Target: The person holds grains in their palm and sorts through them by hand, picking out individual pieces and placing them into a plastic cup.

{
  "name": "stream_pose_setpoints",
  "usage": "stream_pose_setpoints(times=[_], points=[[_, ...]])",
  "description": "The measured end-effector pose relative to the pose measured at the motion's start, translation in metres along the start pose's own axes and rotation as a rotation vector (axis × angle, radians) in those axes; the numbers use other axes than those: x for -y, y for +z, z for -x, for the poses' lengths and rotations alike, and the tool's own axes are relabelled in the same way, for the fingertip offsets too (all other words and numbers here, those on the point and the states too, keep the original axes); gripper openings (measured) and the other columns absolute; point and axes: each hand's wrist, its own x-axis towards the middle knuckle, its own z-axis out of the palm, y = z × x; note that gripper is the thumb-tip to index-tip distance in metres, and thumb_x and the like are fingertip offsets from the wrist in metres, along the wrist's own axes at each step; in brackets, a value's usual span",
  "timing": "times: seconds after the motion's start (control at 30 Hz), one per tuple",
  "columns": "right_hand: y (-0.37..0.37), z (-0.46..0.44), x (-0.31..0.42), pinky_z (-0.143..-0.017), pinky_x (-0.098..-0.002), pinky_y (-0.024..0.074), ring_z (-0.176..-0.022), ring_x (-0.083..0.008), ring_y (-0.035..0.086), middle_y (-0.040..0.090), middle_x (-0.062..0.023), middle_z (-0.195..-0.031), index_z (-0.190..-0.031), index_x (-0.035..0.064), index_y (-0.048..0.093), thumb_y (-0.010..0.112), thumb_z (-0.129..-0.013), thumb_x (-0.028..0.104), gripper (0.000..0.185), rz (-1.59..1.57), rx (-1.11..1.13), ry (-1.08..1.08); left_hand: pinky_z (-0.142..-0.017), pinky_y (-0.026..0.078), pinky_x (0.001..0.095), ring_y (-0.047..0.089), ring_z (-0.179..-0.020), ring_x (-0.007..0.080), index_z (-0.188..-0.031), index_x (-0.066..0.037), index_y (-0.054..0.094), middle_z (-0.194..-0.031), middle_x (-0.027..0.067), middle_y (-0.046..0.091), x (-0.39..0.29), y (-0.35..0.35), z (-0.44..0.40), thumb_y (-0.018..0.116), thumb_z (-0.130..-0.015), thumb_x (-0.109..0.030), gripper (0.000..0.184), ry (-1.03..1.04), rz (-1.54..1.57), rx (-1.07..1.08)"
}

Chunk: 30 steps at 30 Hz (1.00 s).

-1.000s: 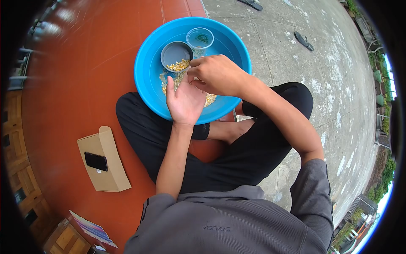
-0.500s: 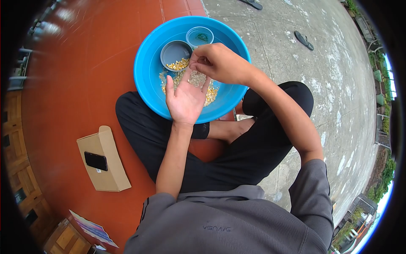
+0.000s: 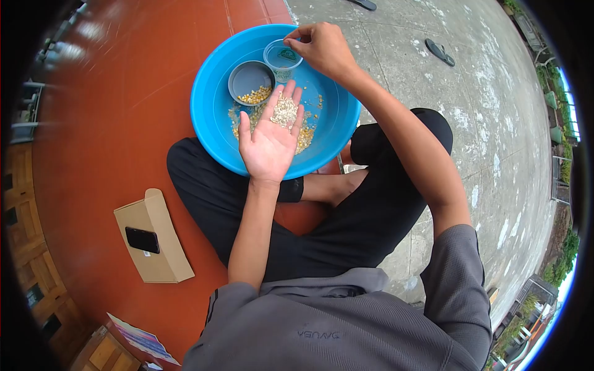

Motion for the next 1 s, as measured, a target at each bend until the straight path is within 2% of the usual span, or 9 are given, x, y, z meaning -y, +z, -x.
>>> stream_pose_setpoints(times=[0.07, 0.17, 0.27, 0.37, 0.47, 0.57, 0.67, 0.77, 1.0], points=[[0.005, -0.002, -0.005, -0.082, -0.0398, 0.0652, -0.086, -0.0268, 0.084, 0.085, -0.0185, -0.094, -0.111, 0.0043, 0.089, 0.085, -0.099, 0.028, 0.027, -0.002, 0.005, 0.024, -0.142, 0.024, 0.0518, 0.016, -0.175, 0.0381, -0.178, 0.008, 0.011, -0.187, 0.0273, 0.015, 0.000, 0.000, 0.000, 0.054, -0.114, -0.057, 0.100, -0.003, 0.004, 0.004], [0.004, 0.001, 0.000, -0.078, -0.0396, 0.0642, -0.080, -0.0258, 0.083, 0.084, -0.0169, -0.089, -0.111, 0.0054, 0.089, 0.085, -0.099, 0.027, 0.026, -0.020, 0.014, -0.026, -0.142, 0.024, 0.0518, 0.017, -0.175, 0.0378, -0.178, 0.008, 0.011, -0.187, 0.0271, 0.016, -0.001, -0.001, 0.000, 0.055, -0.114, -0.055, 0.099, 0.004, -0.020, 0.008], [-0.013, 0.011, 0.025, -0.071, -0.0400, 0.0617, -0.073, -0.0239, 0.079, 0.080, -0.0145, -0.079, -0.110, 0.0048, 0.089, 0.084, -0.100, 0.026, 0.024, -0.061, 0.154, -0.071, -0.142, 0.024, 0.0520, 0.019, -0.174, 0.0374, -0.177, 0.008, 0.014, -0.186, 0.0274, 0.019, -0.001, 0.001, 0.000, 0.055, -0.114, -0.053, 0.097, 0.011, -0.051, -0.012], [-0.021, 0.028, 0.035, -0.069, -0.0418, 0.0593, -0.071, -0.0250, 0.075, 0.077, -0.0128, -0.080, -0.108, 0.0050, 0.088, 0.082, -0.098, 0.020, 0.019, -0.069, 0.265, -0.227, -0.142, 0.025, 0.0522, 0.027, -0.171, 0.0368, -0.176, 0.008, 0.020, -0.183, 0.0262, 0.029, -0.001, 0.001, 0.000, 0.055, -0.115, -0.052, 0.093, 0.024, -0.057, -0.054], [-0.024, 0.041, 0.033, -0.074, -0.0439, 0.0598, -0.079, -0.0295, 0.077, 0.078, -0.0120, -0.090, -0.107, 0.0058, 0.086, 0.080, -0.096, 0.014, 0.015, 0.054, 0.369, -0.507, -0.142, 0.027, 0.0521, 0.035, -0.167, 0.0343, -0.174, 0.008, 0.027, -0.177, 0.0235, 0.039, -0.001, -0.003, 0.001, 0.055, -0.115, -0.052, 0.088, 0.037, 0.031, -0.124], [-0.033, 0.050, 0.042, -0.077, -0.0458, 0.0602, -0.086, -0.0337, 0.076, 0.078, -0.0111, -0.098, -0.106, 0.0068, 0.086, 0.078, -0.094, 0.012, 0.015, 0.177, 0.428, -0.520, -0.140, 0.031, 0.0509, 0.041, -0.163, 0.0275, -0.173, 0.008, 0.031, -0.174, 0.0193, 0.043, -0.002, 0.000, 0.002, 0.051, -0.116, -0.053, 0.086, 0.041, 0.019, -0.123], [-0.033, 0.047, 0.040, -0.078, -0.0465, 0.0603, -0.088, -0.0345, 0.076, 0.077, -0.0102, -0.097, -0.107, 0.0080, 0.085, 0.077, -0.096, 0.013, 0.015, 0.195, 0.475, -0.547, -0.140, 0.030, 0.0507, 0.040, -0.164, 0.0257, -0.173, 0.007, 0.032, -0.174, 0.0178, 0.044, -0.003, -0.001, 0.001, 0.051, -0.116, -0.053, 0.085, 0.037, 0.018, -0.120], [-0.030, 0.048, 0.043, -0.078, -0.0466, 0.0602, -0.088, -0.0340, 0.076, 0.077, -0.0095, -0.097, -0.110, 0.0107, 0.086, 0.076, -0.097, 0.013, 0.016, 0.218, 0.465, -0.593, -0.142, 0.026, 0.0507, 0.040, -0.165, 0.0293, -0.173, 0.006, 0.032, -0.175, 0.0194, 0.045, -0.003, -0.002, 0.001, 0.054, -0.116, -0.051, 0.083, 0.051, 0.046, -0.127], [-0.027, 0.049, 0.043, -0.076, -0.0465, 0.0599, -0.087, -0.0332, 0.076, 0.078, -0.0088, -0.098, -0.118, 0.0140, 0.086, 0.076, -0.099, 0.015, 0.022, 0.218, 0.490, -0.573, -0.141, 0.026, 0.0504, 0.040, -0.165, 0.0286, -0.171, 0.006, 0.035, -0.173, 0.0195, 0.046, -0.003, -0.002, 0.002, 0.058, -0.114, -0.051, 0.084, 0.037, 0.023, -0.132]])
